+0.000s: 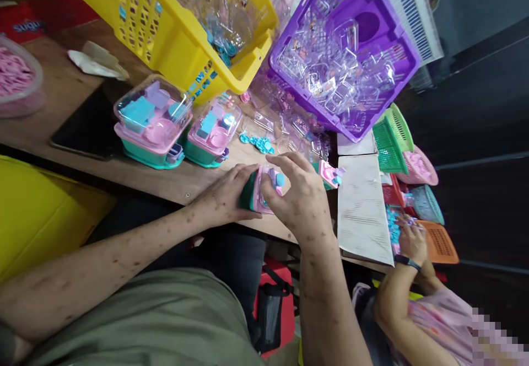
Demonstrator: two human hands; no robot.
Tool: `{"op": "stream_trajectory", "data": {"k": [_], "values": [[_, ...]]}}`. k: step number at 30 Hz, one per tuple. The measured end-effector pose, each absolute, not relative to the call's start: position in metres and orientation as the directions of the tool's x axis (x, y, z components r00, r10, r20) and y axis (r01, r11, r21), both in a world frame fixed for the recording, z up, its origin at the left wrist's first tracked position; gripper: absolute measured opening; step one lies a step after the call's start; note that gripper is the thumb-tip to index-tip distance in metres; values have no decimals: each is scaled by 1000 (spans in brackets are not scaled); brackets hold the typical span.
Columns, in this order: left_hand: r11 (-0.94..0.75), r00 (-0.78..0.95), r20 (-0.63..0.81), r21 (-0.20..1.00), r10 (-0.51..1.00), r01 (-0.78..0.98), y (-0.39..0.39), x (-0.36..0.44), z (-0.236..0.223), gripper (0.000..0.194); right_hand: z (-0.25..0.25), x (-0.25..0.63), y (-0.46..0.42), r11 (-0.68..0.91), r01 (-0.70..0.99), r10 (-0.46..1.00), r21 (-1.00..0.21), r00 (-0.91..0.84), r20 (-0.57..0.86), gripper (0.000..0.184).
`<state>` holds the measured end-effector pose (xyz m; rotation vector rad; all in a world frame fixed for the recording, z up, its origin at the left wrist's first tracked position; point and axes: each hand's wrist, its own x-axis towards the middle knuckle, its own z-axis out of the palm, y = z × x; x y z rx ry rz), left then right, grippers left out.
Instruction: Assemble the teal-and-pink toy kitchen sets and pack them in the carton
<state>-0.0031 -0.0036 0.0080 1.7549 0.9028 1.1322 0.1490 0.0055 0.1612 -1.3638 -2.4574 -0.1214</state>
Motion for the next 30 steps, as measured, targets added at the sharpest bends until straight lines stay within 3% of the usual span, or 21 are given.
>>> {"op": "stream_trajectory", "data": {"k": [5, 21, 27, 30], "values": [[-372, 313, 315, 918, 896, 140, -6, -3, 11, 112, 162, 152, 5, 535, 839, 821, -102, -488, 296, 27], [-372, 311, 306, 911, 900, 180, -4, -1, 11, 118, 149, 175, 9, 419, 840, 906, -346, -360, 223, 27], [-463, 329, 390, 867, 860, 182, -1, -2, 0, 117, 104, 192, 5, 248, 644, 969, -724, -148, 200, 42], [-555, 267, 494, 793, 827, 250, -11, -4, 0, 125, 87, 184, 4, 153, 508, 988, -848, -84, 129, 53]]}}
